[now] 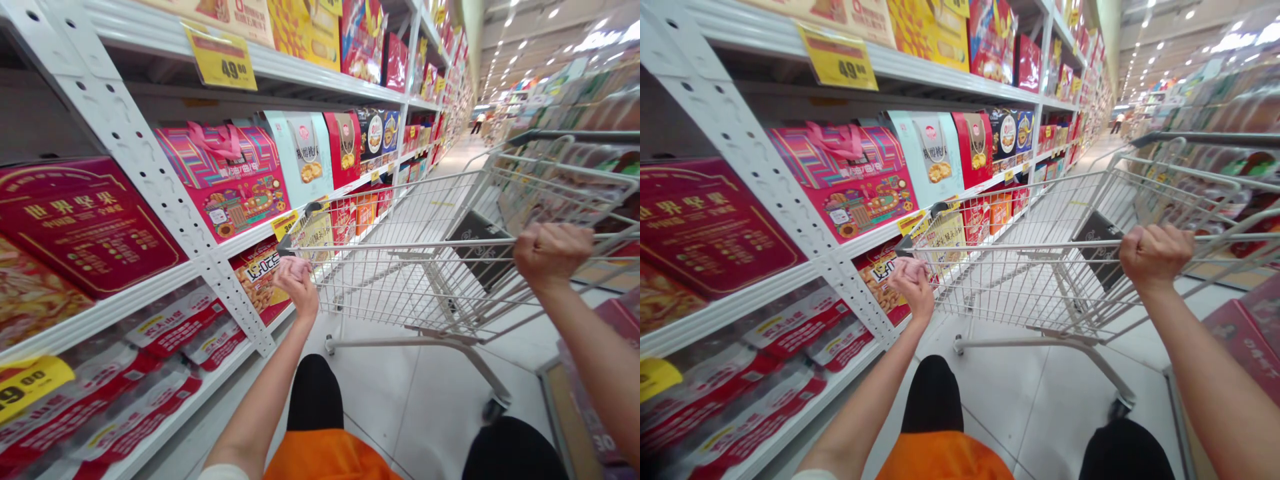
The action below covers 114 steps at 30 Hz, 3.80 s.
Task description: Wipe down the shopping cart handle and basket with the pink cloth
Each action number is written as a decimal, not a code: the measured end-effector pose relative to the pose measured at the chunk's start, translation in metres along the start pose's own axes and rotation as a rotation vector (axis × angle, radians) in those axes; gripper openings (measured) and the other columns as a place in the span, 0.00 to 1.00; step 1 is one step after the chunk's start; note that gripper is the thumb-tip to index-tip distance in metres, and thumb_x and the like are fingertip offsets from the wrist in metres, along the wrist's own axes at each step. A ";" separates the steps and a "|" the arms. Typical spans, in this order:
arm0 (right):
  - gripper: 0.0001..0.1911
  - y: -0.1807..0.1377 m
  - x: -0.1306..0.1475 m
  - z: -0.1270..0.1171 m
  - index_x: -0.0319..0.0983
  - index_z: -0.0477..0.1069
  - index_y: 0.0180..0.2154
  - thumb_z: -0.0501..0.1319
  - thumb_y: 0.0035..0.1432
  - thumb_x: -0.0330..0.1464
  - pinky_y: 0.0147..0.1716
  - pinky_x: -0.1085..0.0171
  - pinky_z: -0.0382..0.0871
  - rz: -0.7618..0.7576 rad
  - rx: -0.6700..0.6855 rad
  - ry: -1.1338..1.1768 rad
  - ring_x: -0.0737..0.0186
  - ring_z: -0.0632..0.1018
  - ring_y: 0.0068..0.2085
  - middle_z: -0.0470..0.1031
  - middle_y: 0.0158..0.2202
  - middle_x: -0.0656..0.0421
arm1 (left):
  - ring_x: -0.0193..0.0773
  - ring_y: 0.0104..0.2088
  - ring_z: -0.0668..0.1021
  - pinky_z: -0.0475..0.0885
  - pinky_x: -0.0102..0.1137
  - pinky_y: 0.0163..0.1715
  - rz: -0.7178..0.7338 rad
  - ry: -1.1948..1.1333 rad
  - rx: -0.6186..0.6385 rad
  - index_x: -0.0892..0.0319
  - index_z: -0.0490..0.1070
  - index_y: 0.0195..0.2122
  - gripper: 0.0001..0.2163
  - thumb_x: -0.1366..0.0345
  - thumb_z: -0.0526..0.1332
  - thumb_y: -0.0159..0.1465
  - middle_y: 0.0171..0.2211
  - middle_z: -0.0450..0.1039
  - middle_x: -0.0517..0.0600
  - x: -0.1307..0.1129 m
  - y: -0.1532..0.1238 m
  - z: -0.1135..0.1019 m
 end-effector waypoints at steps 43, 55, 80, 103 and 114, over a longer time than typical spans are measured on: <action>0.19 -0.035 0.045 -0.028 0.43 0.49 0.16 0.54 0.55 0.33 0.35 0.56 0.40 -0.166 -0.214 0.080 0.65 0.49 0.26 0.53 0.18 0.61 | 0.49 0.68 0.59 0.54 0.48 0.69 -0.077 -0.047 0.049 0.58 0.63 0.61 0.19 0.58 0.50 0.73 0.63 0.57 0.64 -0.024 0.000 0.048; 0.20 -0.043 0.064 -0.044 0.42 0.51 0.17 0.54 0.59 0.32 0.33 0.59 0.44 -0.202 -0.294 0.078 0.64 0.55 0.26 0.54 0.18 0.63 | 0.50 0.61 0.66 0.63 0.49 0.64 0.070 -0.101 0.207 0.57 0.68 0.56 0.15 0.58 0.55 0.72 0.56 0.63 0.62 -0.080 -0.036 0.058; 0.20 -0.062 0.097 -0.063 0.41 0.56 0.19 0.57 0.62 0.32 0.35 0.59 0.46 -0.276 -0.244 0.060 0.62 0.59 0.29 0.61 0.20 0.62 | 0.52 0.59 0.70 0.66 0.51 0.61 0.191 -0.117 0.189 0.59 0.64 0.58 0.15 0.68 0.54 0.70 0.54 0.62 0.64 -0.136 -0.093 0.066; 0.23 -0.070 0.115 -0.091 0.41 0.69 0.32 0.40 0.73 0.37 0.42 0.59 0.54 -0.551 0.015 -0.027 0.57 0.66 0.35 0.72 0.30 0.56 | 0.46 0.56 0.72 0.71 0.45 0.55 0.282 -0.281 0.196 0.57 0.65 0.57 0.17 0.75 0.51 0.70 0.53 0.64 0.60 -0.228 -0.140 0.070; 0.23 -0.048 0.052 -0.136 0.40 0.71 0.30 0.44 0.72 0.37 0.63 0.49 0.40 -0.675 -0.155 -0.240 0.52 0.71 0.55 0.76 0.32 0.57 | 0.53 0.62 0.65 0.59 0.52 0.64 -0.097 -0.290 0.059 0.59 0.62 0.58 0.18 0.56 0.56 0.71 0.57 0.59 0.64 -0.196 -0.112 0.072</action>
Point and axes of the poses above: each hand's wrist, its own y-axis towards the middle knuckle, its own z-axis out of the palm, x = y × z, the point moved 7 cm from there along y, towards the middle knuckle
